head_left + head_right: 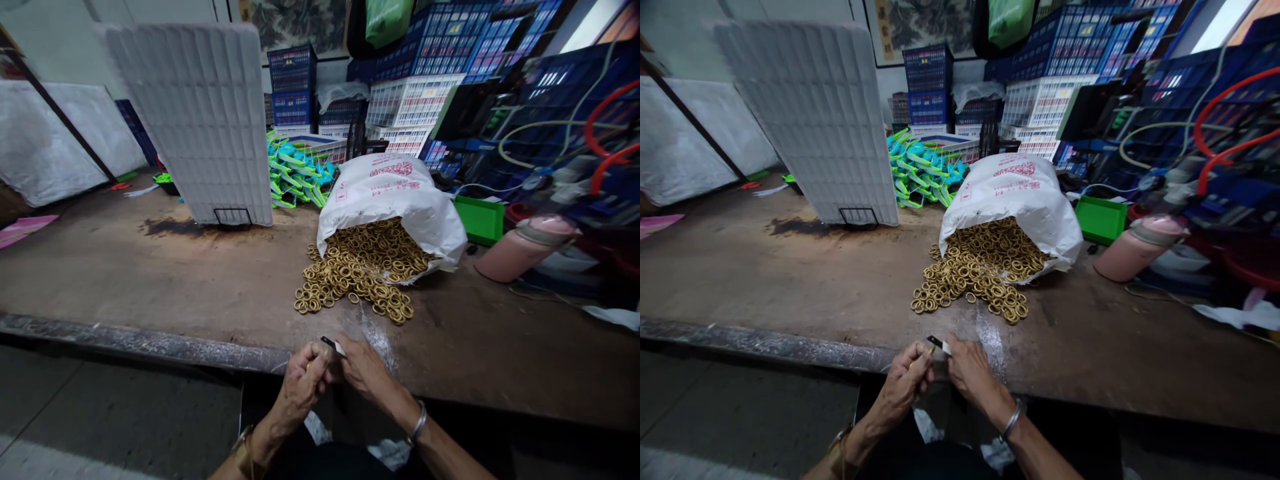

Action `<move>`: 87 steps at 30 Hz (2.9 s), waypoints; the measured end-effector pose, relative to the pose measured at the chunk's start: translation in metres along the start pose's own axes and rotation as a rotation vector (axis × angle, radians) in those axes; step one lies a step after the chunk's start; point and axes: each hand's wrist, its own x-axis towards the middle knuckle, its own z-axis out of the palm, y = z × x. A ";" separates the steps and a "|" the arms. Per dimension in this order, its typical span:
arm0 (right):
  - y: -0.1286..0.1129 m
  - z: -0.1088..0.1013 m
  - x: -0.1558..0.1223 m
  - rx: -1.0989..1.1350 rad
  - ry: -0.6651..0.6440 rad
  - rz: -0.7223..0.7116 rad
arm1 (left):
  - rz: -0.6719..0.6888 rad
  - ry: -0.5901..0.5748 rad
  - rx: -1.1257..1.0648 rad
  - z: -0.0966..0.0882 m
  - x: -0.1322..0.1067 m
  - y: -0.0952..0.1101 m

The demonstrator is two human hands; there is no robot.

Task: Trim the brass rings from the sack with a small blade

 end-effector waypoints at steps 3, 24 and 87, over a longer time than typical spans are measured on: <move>0.007 -0.002 0.012 -0.080 0.072 0.082 | -0.031 -0.088 -0.137 0.000 -0.006 0.002; -0.005 0.002 0.075 -0.041 0.264 0.054 | -0.190 0.082 -0.761 -0.028 0.008 -0.012; 0.011 -0.007 0.019 -0.213 0.081 0.180 | -0.122 -0.096 -0.203 0.000 0.006 -0.005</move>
